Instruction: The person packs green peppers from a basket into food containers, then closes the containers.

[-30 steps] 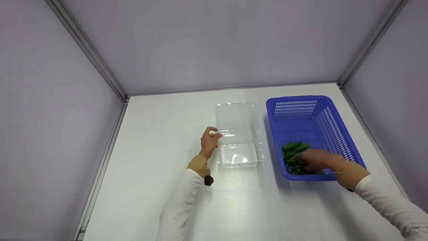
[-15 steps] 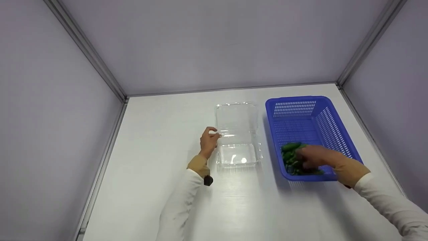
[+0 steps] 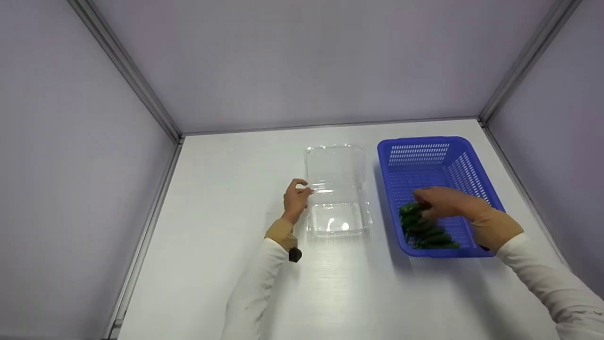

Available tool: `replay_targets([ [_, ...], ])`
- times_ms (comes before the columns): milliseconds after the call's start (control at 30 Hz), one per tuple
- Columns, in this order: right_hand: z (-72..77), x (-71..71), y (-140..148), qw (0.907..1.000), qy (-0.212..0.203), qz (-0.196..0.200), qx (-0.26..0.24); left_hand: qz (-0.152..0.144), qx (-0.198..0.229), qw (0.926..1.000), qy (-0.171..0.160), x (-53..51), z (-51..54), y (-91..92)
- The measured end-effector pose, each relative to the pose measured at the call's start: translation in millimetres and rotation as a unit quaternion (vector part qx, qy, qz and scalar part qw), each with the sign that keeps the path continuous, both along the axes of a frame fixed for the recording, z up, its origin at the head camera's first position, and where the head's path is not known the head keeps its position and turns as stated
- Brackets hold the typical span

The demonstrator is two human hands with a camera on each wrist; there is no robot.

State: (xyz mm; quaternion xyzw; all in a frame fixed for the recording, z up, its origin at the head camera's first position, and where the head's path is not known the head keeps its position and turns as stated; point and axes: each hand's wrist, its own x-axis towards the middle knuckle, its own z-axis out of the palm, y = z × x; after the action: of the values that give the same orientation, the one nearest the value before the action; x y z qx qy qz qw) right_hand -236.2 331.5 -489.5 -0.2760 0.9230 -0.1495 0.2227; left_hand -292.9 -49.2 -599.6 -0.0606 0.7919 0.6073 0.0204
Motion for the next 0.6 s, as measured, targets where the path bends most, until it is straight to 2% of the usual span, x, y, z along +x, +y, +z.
replay_targets([
  [433, 18.9, -23.5, -23, 0.9966, 0.071, 0.006, -0.042, -0.005, 0.002, 1.0, -0.003, 2.3, 4.3, 1.0],
  [600, 21.1, -30.1, -39, 0.9934, 0.096, 0.003, -0.061, -0.003, 0.003, 1.0, -0.002, 1.5, 1.5, 0.5],
])
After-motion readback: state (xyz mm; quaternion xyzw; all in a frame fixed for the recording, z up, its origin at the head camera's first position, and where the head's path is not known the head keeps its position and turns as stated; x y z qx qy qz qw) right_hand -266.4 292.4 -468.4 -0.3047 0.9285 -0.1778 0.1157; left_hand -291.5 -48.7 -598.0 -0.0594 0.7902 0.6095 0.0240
